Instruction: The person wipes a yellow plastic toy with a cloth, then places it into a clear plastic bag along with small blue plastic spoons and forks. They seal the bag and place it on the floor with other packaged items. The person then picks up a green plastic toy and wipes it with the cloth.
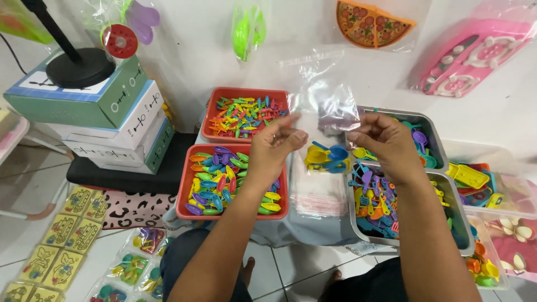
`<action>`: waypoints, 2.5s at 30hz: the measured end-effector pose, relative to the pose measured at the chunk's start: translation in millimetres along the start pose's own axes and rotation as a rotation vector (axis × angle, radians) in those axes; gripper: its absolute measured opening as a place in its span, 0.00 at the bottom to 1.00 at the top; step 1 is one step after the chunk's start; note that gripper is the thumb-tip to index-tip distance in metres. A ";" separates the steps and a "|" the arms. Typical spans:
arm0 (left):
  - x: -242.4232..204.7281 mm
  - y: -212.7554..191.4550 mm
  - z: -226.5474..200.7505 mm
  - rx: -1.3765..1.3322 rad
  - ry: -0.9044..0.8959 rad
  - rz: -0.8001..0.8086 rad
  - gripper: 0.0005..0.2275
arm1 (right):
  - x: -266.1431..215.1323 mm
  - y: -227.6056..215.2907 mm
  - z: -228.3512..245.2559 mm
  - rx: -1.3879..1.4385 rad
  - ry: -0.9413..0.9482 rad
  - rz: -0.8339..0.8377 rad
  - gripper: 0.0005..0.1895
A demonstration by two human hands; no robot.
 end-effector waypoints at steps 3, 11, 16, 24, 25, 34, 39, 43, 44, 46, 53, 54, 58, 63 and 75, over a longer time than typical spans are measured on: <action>-4.8 2.6 -17.4 0.117 0.059 -0.083 0.33 | 3.8 -1.1 -4.7 0.051 0.000 0.019 0.23; -6.5 6.8 -13.1 0.102 0.004 -0.049 0.34 | 3.4 -1.8 -1.3 -0.034 -0.090 0.009 0.17; -5.0 5.8 -1.5 0.087 -0.006 0.034 0.36 | -4.0 -0.9 12.7 -0.067 -0.084 -0.006 0.19; -8.6 6.4 -23.9 0.529 0.197 -0.183 0.09 | -2.6 -8.6 6.7 -0.178 -0.063 0.018 0.12; -9.0 6.2 -23.1 0.529 0.195 -0.183 0.09 | -3.7 -6.1 8.3 -0.178 -0.060 0.019 0.12; -12.8 12.0 -32.3 0.319 0.290 -0.002 0.03 | -17.8 19.8 45.8 -0.350 -0.234 0.017 0.08; -12.8 20.8 0.9 -0.344 0.007 0.266 0.33 | -17.8 19.0 29.8 -0.049 -0.199 -0.026 0.06; -24.9 23.8 27.7 -0.202 -0.200 0.486 0.38 | -13.0 9.1 24.4 -0.058 -0.211 -0.077 0.06; -24.4 23.5 33.1 -0.118 -0.220 0.488 0.31 | -11.9 5.9 21.2 -0.051 -0.211 -0.093 0.05; -22.8 21.8 43.0 -0.035 -0.241 0.492 0.24 | -10.3 5.0 20.8 -0.045 -0.210 -0.113 0.05; -17.4 13.8 43.2 -0.116 -0.250 0.293 0.20 | 1.8 3.6 6.1 0.123 -0.103 0.129 0.35; -14.7 14.5 39.0 -0.140 -0.248 0.230 0.20 | 5.1 2.5 1.8 0.174 -0.046 0.232 0.47; -15.9 17.0 13.6 -0.070 -0.252 0.168 0.20 | -8.4 12.9 16.6 0.154 0.050 0.307 0.53; -17.6 20.4 -7.6 0.143 -0.197 0.140 0.17 | -8.2 19.6 12.0 0.091 0.110 0.290 0.55; -18.3 15.3 39.9 -0.846 -0.311 0.147 0.40 | -2.6 22.1 -4.4 0.326 0.156 0.334 0.53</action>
Point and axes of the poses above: each hand's wrist, its own x-axis towards the middle knuckle, its own y-axis out of the palm, z = x × y, the point moved 2 cm from there along x, towards the middle knuckle, and after that the axes turned 6 degrees about x, right-handed, at the moved point
